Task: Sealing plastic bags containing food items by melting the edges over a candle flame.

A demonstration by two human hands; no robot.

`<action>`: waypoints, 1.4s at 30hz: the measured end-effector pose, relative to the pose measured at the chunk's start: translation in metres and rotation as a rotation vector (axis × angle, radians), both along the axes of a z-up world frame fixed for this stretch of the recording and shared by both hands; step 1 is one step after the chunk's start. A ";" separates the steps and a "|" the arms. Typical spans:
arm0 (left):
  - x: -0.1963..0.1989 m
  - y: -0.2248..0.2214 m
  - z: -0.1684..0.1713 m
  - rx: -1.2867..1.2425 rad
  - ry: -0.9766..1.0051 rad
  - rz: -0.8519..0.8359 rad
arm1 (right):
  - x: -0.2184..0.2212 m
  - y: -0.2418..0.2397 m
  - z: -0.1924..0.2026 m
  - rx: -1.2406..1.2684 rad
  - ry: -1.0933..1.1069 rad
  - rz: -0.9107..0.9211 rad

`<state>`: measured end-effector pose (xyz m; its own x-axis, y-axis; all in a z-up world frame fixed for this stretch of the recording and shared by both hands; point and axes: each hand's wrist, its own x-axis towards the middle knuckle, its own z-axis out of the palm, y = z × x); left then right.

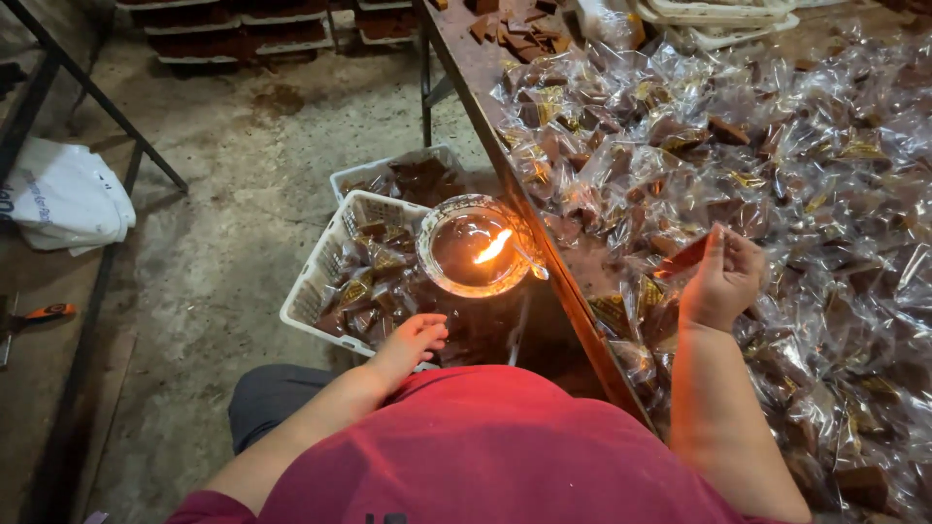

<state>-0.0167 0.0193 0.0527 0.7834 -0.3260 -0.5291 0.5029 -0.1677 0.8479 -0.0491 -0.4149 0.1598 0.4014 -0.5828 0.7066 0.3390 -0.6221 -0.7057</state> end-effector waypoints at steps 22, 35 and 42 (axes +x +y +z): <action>-0.008 -0.021 0.019 -0.526 0.119 0.203 | 0.014 0.193 -0.037 0.420 0.741 0.859; 0.005 -0.018 -0.014 -0.537 0.130 0.382 | 0.013 0.197 -0.032 0.245 0.920 0.755; 0.006 -0.017 -0.033 -0.490 0.079 0.287 | 0.032 0.187 -0.085 -0.091 1.070 0.744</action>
